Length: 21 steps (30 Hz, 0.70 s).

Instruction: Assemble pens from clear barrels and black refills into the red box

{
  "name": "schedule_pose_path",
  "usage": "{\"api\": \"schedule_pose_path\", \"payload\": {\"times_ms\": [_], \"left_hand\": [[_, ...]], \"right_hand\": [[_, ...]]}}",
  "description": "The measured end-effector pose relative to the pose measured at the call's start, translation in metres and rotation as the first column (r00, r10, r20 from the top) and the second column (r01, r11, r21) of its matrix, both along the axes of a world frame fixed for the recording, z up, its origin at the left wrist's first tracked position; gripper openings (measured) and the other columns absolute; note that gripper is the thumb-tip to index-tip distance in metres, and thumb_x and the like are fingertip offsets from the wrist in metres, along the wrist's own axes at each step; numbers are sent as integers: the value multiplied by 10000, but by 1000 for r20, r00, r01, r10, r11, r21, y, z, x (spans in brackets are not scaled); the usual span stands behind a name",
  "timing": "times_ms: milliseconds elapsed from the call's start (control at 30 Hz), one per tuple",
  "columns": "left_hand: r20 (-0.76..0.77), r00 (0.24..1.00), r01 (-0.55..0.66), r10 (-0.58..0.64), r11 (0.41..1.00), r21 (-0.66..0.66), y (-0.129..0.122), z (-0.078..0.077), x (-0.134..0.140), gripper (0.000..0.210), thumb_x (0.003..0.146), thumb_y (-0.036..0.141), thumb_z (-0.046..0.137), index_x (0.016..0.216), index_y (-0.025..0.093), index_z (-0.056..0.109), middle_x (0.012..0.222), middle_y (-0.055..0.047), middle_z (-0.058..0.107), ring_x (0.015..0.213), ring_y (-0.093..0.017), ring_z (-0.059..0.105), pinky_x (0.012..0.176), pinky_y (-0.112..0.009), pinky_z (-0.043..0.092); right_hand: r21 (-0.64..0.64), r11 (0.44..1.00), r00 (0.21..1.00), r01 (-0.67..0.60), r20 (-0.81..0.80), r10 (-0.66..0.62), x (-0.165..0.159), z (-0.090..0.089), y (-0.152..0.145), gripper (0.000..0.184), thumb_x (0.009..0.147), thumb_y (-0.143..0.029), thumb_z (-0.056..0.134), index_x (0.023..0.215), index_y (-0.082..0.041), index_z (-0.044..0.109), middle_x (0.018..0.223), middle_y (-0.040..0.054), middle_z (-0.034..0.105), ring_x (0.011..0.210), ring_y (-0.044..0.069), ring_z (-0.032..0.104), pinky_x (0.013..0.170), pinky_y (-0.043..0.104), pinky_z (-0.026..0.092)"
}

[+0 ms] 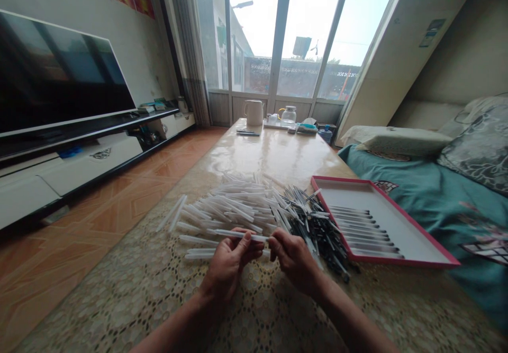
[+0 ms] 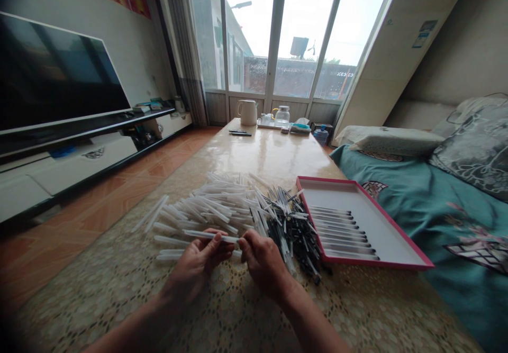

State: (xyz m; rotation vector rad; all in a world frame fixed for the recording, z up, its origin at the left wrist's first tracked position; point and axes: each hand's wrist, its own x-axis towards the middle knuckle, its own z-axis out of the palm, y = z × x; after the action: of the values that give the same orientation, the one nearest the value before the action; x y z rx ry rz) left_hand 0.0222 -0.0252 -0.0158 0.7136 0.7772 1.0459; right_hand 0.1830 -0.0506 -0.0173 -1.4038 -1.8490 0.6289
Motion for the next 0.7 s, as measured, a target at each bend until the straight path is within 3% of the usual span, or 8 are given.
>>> {"api": "schedule_pose_path", "payload": {"times_ms": [133, 267, 400, 700], "left_hand": [[-44, 999, 6, -4, 999, 43, -1, 1, 0, 241, 666, 292, 757, 786, 124, 633, 689, -41, 699, 647, -163, 667, 642, -266, 526], [-47, 997, -69, 69, 998, 13, 1, 3, -1, 283, 637, 312, 774, 800, 134, 628, 685, -41, 704, 639, -166, 669, 638, -268, 524], [-84, 978, -192, 192, 981, 19, 3, 3, -3, 285, 655, 330, 755, 811, 138, 614, 666, -40, 704, 604, -155, 660, 602, -251, 513], [-128, 981, -137, 145, 988, 65, 2, 1, -2, 246, 687, 317, 727, 803, 140, 601, 648, -25, 687, 589, -157, 641, 580, -257, 505]], "right_hand": [[84, 996, 997, 23, 74, -30, -3, 4, -3, 197, 946, -316, 366, 936, -195, 522, 762, 13, 601, 651, 133, 553, 605, 222, 392], [116, 985, 987, 124, 85, -135, 1, -2, -1, 217, 950, -275, 330, 911, -188, 526, 743, 23, 602, 642, 142, 562, 599, 229, 400], [207, 947, 952, 247, 132, -277, 11, -8, 5, 141, 898, -228, 424, 887, -182, 557, 795, 50, 607, 704, 169, 574, 653, 258, 418], [212, 976, 994, 45, 86, -64, -7, 2, -3, 107, 861, -157, 458, 924, -199, 534, 843, 40, 584, 702, 150, 563, 678, 265, 449]]}}
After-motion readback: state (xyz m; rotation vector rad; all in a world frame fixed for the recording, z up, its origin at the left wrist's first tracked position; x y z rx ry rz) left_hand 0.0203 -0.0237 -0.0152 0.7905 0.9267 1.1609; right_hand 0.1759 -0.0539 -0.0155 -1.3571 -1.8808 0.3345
